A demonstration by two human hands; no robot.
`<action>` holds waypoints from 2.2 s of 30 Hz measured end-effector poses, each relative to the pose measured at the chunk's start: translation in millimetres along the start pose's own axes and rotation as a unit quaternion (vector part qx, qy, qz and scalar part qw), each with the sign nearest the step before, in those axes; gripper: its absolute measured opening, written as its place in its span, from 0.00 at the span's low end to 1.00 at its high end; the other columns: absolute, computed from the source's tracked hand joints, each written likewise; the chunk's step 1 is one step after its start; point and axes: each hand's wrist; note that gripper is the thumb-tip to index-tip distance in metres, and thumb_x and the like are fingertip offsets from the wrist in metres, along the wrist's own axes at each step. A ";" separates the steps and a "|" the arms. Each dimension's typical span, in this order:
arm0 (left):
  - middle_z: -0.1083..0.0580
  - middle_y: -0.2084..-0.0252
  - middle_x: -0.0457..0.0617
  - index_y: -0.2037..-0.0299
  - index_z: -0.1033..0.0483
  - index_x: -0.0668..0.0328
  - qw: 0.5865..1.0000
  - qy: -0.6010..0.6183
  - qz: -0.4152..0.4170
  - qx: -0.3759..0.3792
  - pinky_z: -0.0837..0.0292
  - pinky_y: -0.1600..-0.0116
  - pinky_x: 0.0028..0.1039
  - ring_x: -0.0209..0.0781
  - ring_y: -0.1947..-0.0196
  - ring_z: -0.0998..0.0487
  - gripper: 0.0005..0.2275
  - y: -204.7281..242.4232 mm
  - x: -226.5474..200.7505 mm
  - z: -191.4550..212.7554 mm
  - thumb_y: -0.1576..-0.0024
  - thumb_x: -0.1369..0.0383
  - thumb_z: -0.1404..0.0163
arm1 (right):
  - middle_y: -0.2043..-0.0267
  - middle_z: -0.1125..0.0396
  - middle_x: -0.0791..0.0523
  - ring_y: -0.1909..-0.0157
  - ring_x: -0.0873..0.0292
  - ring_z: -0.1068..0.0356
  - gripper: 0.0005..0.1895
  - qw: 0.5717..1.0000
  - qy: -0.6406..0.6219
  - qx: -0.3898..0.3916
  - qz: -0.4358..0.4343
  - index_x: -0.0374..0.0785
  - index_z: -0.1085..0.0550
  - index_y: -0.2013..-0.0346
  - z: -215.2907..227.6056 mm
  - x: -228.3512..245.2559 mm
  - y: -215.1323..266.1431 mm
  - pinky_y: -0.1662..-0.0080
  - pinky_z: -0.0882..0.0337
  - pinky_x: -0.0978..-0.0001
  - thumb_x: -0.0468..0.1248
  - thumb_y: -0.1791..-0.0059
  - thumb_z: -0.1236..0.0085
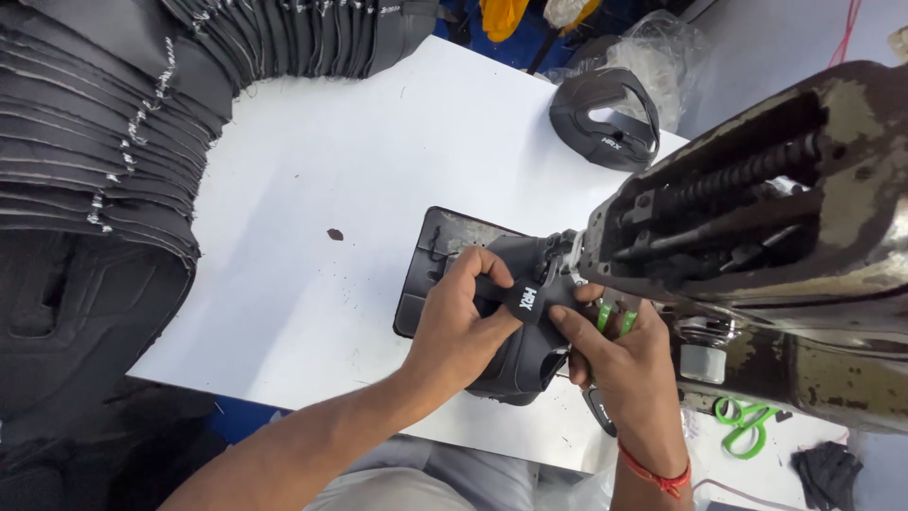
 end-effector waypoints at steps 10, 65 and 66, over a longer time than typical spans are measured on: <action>0.21 0.52 0.55 0.41 0.29 0.71 0.833 0.441 0.317 0.100 0.23 0.48 0.33 0.42 0.52 0.20 0.30 -14.5 14.6 23.9 0.46 0.52 0.46 | 0.77 0.31 0.57 0.85 0.69 0.40 0.12 0.999 -0.030 -0.013 0.035 0.31 0.29 0.58 -7.6 1.6 5.9 0.83 0.42 0.76 0.28 0.53 0.36; 0.23 0.58 0.61 0.44 0.36 0.67 0.974 -0.166 0.094 0.123 0.28 0.51 0.37 0.50 0.57 0.21 0.21 -16.1 -36.8 8.9 0.44 0.66 0.47 | 0.76 0.33 0.58 0.77 0.67 0.35 0.30 0.905 0.291 -0.128 0.282 0.36 0.24 0.44 -25.6 -68.4 57.5 0.71 0.32 0.74 0.33 0.60 0.28; 0.23 0.58 0.60 0.43 0.37 0.66 0.974 -0.162 0.101 0.124 0.28 0.52 0.38 0.50 0.58 0.20 0.21 -16.5 -38.9 8.9 0.44 0.66 0.47 | 0.76 0.34 0.58 0.77 0.67 0.35 0.31 0.904 0.288 -0.124 0.290 0.37 0.25 0.43 -25.7 -71.0 57.0 0.71 0.32 0.75 0.34 0.61 0.27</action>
Point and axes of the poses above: each hand's wrist, its own y-axis away from the middle knuckle, its own z-axis out of the back of the hand, x = y × z
